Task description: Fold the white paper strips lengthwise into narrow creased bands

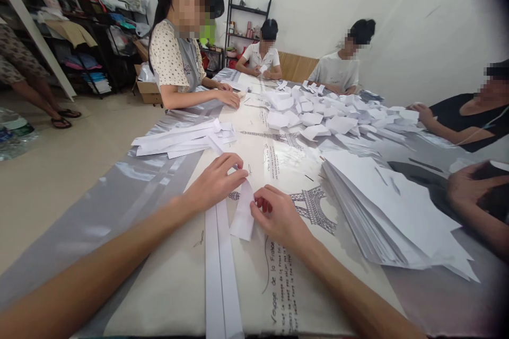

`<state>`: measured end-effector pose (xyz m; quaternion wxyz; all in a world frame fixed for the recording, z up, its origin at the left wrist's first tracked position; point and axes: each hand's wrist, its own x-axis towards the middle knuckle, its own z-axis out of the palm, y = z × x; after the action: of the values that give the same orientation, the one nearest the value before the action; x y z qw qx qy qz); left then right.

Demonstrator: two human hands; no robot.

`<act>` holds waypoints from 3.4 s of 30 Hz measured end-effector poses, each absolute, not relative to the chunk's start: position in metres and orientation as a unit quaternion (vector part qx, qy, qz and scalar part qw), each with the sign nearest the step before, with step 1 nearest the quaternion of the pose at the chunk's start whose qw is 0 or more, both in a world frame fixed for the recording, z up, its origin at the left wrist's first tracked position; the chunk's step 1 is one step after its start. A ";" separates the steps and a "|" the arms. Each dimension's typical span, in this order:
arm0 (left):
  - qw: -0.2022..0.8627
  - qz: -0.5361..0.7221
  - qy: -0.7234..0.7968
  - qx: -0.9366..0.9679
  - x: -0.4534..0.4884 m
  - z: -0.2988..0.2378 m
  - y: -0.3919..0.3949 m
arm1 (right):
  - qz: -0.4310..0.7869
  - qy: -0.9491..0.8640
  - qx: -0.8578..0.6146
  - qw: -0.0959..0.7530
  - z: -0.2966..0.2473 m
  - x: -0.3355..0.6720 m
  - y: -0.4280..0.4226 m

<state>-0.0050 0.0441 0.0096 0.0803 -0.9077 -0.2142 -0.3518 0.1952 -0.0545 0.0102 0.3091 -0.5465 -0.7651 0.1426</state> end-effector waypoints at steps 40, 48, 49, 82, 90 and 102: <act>0.035 -0.170 -0.436 -0.883 0.002 -0.006 0.035 | 0.185 -0.682 -0.683 0.185 0.015 0.210 -0.047; 0.054 -0.140 -0.456 -0.877 0.007 -0.003 0.033 | 0.140 -0.670 -0.716 0.137 0.020 0.207 -0.054; 0.059 -0.140 -0.455 -0.877 0.007 -0.003 0.033 | 0.128 -0.672 -0.718 0.129 0.019 0.207 -0.054; -0.058 -0.198 -0.402 -0.892 -0.010 -0.004 0.044 | 0.324 -0.761 -0.535 0.174 0.036 0.220 -0.067; -0.025 -0.170 -0.382 -0.908 -0.014 0.000 0.048 | 0.328 -0.774 -0.508 0.189 0.027 0.222 -0.058; -0.036 -0.151 -0.368 -0.917 -0.016 0.007 0.043 | 0.290 -0.805 -0.484 0.186 0.011 0.216 -0.055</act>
<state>-0.0164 0.0433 0.0070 -0.0358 -0.9170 -0.3676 -0.1509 0.2164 -0.0547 0.0109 0.1859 -0.4836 -0.8047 0.2898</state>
